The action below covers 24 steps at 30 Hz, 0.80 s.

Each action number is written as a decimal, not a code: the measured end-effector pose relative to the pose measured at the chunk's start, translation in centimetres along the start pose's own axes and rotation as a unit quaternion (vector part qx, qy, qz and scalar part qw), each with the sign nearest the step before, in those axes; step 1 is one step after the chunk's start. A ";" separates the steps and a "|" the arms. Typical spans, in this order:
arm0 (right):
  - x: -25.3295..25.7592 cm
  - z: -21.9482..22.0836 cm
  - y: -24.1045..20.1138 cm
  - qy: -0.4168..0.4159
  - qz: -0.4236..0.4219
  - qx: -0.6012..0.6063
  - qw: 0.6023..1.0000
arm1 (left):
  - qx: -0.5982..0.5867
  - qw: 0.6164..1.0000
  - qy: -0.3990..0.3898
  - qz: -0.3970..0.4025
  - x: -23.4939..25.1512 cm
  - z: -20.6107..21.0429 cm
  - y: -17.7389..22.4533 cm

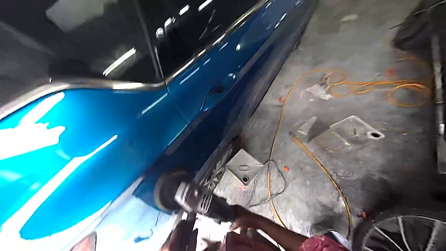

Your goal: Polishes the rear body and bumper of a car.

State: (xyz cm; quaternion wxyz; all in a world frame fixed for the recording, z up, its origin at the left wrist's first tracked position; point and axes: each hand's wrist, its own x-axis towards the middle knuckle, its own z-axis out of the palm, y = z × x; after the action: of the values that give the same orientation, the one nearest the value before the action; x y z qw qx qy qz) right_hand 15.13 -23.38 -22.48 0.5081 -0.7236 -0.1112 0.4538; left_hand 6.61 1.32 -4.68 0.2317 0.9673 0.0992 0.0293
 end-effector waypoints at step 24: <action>6.6 4.7 -6.0 -0.003 -0.058 -0.403 0.913 | -0.054 0.923 -0.046 -0.379 -9.2 7.3 -16.4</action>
State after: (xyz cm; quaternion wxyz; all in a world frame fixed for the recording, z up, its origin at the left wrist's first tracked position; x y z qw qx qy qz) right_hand 17.01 -13.50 -21.43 0.1986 -0.8576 -0.3284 0.3425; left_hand -4.59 10.55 -18.72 0.2819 0.8435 0.4460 -0.1003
